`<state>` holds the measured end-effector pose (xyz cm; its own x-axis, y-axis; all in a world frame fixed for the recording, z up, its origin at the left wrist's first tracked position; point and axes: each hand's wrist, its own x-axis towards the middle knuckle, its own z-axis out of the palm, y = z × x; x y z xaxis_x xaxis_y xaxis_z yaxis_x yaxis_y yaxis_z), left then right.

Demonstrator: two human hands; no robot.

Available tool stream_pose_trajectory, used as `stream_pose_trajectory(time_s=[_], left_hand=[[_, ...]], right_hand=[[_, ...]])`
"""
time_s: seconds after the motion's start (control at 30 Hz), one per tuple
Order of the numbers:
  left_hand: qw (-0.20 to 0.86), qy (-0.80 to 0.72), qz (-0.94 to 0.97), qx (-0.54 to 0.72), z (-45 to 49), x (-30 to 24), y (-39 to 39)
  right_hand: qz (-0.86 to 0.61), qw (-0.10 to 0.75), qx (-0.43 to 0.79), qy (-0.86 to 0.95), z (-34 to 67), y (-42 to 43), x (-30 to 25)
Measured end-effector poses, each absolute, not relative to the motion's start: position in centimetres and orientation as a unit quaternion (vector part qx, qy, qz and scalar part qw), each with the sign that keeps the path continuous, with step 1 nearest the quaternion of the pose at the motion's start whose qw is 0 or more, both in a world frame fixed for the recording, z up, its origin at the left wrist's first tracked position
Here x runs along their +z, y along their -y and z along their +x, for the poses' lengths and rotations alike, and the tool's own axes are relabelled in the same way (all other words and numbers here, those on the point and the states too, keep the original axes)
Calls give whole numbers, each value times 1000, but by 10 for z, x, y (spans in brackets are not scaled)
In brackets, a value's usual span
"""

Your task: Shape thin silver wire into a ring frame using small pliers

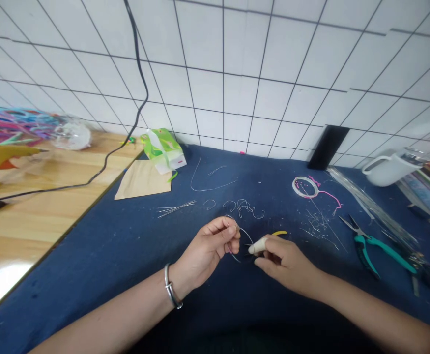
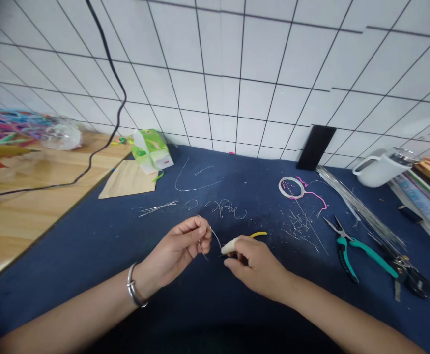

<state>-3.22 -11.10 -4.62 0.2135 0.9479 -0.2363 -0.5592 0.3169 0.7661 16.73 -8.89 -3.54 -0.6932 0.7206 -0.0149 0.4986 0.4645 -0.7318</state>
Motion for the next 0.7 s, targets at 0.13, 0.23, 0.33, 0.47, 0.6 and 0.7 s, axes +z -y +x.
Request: stream_pose_trajectory(time_s=[0.13, 0.23, 0.33, 0.47, 0.6, 0.7], left_hand=[[707, -363, 197, 574, -32, -50, 112], [698, -359, 168, 597, -32, -50, 114], [688, -356, 154, 613, -31, -49, 115], [692, -351, 147, 614, -31, -50, 115], [697, -355, 149, 606, -33, -53, 113], [699, -362, 151, 598, -34, -53, 111]], right_hand=[[-407, 173, 319, 838, 148, 94, -45], [-440, 222, 245, 835, 136, 91, -54], [-413, 276, 163, 852, 127, 87, -59], [-385, 280, 113, 872, 120, 84, -62], [-360, 266, 111, 888, 121, 80, -66], [-350, 274, 115, 888, 124, 76, -68]])
